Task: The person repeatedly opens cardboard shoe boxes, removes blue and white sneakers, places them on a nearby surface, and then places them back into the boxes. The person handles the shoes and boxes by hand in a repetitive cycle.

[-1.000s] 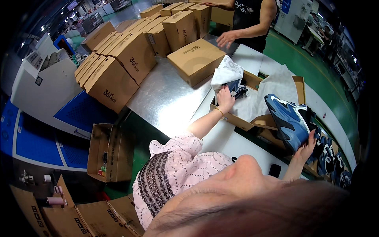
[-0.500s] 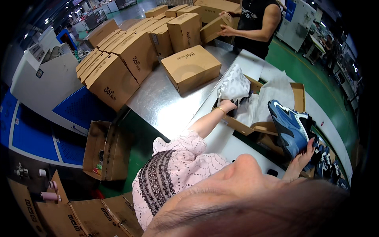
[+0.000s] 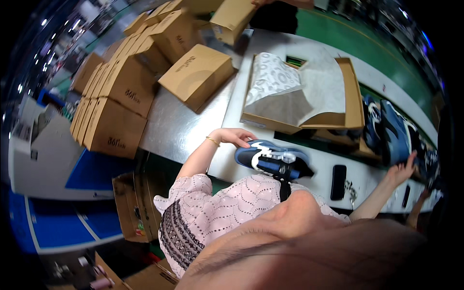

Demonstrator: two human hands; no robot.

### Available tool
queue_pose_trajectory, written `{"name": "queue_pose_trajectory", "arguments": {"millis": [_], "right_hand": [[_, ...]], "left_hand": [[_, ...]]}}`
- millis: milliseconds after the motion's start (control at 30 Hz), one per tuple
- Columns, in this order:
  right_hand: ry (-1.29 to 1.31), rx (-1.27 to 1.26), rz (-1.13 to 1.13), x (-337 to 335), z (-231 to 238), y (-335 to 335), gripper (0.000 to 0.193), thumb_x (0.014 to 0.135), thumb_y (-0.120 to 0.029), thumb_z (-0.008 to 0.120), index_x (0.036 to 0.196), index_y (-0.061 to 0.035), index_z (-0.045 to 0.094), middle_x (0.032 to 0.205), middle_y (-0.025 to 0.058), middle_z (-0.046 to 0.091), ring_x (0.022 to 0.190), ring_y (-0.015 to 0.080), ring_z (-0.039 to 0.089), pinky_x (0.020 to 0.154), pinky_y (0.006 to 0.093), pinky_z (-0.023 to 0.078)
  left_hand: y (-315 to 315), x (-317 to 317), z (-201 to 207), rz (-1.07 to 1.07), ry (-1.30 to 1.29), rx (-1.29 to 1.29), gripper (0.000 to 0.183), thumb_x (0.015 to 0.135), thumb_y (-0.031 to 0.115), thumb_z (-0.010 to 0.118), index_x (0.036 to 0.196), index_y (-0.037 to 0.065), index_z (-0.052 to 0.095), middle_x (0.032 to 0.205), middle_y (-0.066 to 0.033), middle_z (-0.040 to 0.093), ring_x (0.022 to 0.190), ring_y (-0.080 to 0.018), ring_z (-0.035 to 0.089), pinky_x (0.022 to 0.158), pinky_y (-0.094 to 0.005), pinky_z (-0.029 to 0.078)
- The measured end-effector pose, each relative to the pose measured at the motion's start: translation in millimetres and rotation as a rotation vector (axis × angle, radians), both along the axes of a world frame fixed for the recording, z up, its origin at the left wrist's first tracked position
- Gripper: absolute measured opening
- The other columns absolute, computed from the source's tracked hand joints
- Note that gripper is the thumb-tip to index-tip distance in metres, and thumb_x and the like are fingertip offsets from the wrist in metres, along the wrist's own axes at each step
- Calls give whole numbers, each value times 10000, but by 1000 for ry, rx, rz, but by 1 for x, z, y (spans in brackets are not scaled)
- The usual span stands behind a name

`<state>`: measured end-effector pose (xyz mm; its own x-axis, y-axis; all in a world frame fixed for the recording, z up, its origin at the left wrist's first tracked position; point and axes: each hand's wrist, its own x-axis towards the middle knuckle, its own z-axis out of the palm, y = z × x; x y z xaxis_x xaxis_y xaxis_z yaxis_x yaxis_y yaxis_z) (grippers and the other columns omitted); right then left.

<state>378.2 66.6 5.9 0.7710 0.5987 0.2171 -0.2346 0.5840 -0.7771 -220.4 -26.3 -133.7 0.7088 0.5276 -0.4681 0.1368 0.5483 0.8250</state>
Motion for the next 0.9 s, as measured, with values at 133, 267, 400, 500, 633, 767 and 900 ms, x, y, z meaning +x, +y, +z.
{"name": "queue_pose_trajectory", "arguments": {"millis": [133, 267, 400, 500, 633, 767, 900], "right_hand": [[-299, -69, 84, -29, 1, -34, 246, 817, -112, 673, 1040, -28, 608, 964, 32, 596, 875, 104, 539, 776, 229, 410], [-34, -103, 160, -56, 13, -49, 278, 839, -141, 661, 1074, -25, 569, 934, 39, 589, 857, 117, 548, 771, 222, 417], [-128, 77, 221, -84, 22, -62, 254, 856, -109, 624, 1073, -5, 542, 989, 89, 581, 904, 143, 546, 811, 241, 414], [-446, 281, 293, -154, 49, -71, 215, 867, -73, 584, 1055, 15, 529, 1022, 128, 570, 934, 188, 538, 856, 281, 399], [-779, 338, 533, -197, 65, -68, 174, 853, -89, 603, 987, 7, 550, 1013, 125, 572, 914, 189, 527, 842, 287, 384], [-596, 77, 865, -227, 47, -70, 236, 831, -65, 631, 1044, 9, 561, 965, 27, 565, 853, 89, 496, 773, 193, 371], [-430, -36, 792, -213, 43, -60, 241, 870, -92, 587, 1098, -15, 578, 922, 12, 594, 878, 80, 540, 808, 214, 409]], "left_hand": [[40, -17, 38, 351, 694, 403, 320, 835, 239, 621, 1051, 14, 555, 1091, -141, 602, 963, -229, 604, 783, -313, 503], [86, 5, 43, 559, 861, 1291, 371, 867, 355, 540, 1152, 119, 563, 1209, -150, 538, 1117, -322, 496, 939, -416, 396], [107, 58, 13, -7, 1206, 1256, 385, 918, 397, 431, 1135, 134, 611, 1209, -76, 572, 1193, -252, 442, 1047, -461, 236], [108, 61, -25, 122, 872, 1172, 388, 931, 406, 398, 1108, 147, 627, 1138, -32, 613, 1157, -235, 476, 1038, -492, 226], [101, 73, -33, 635, 313, 1014, 351, 939, 353, 426, 1089, 100, 618, 1135, -31, 603, 1091, -180, 511, 973, -401, 322], [95, 65, -24, 1188, 63, 839, 288, 950, 275, 451, 1089, 57, 576, 1086, -51, 602, 1066, -146, 517, 896, -281, 400], [56, 15, -22, 1088, 236, 884, 218, 920, 128, 497, 1111, 30, 536, 1008, -75, 616, 953, -146, 585, 812, -261, 465]]}}
